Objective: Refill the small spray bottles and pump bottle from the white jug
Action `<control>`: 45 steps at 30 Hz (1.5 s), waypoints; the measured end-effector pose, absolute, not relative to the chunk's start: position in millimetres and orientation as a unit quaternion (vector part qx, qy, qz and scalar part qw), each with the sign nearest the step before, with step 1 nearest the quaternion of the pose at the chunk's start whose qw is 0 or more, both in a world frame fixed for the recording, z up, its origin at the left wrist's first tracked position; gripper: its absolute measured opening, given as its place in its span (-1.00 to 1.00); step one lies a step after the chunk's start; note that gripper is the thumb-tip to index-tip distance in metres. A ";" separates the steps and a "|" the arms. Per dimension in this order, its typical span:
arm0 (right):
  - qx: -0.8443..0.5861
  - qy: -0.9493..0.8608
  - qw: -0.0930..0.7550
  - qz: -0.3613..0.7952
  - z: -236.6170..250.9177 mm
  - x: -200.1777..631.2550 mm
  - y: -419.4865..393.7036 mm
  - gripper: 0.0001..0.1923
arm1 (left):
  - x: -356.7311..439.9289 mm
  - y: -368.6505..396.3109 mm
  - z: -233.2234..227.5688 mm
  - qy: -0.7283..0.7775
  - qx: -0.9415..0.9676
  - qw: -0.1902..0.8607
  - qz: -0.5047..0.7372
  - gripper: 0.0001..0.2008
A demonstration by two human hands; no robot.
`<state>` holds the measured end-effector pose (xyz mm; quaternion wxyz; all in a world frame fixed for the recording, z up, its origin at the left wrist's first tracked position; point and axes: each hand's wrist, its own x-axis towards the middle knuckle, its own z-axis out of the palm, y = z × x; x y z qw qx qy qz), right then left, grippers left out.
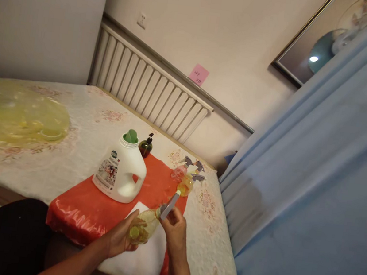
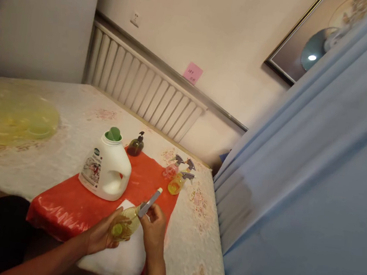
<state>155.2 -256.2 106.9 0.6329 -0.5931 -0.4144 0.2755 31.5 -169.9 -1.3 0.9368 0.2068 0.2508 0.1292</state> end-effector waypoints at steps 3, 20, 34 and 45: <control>-0.594 -0.401 0.647 0.260 101.7 154.4 -252.1 -0.76 | 31.1 -169.7 -2.4 0.251 0.209 0.936 0.129 -0.42; -0.584 -0.372 0.673 0.260 91.2 146.0 -250.3 -0.63 | 32.2 -168.5 -6.8 0.240 0.221 0.936 0.133 -0.42; -0.569 -0.362 0.694 0.251 86.1 141.2 -249.2 -0.72 | 31.6 -169.6 -4.8 0.249 0.223 0.933 0.134 -0.44; -0.564 -0.370 0.687 0.270 88.5 138.8 -251.5 -0.80 | 32.6 -169.1 -9.5 0.246 0.224 0.933 0.138 -0.46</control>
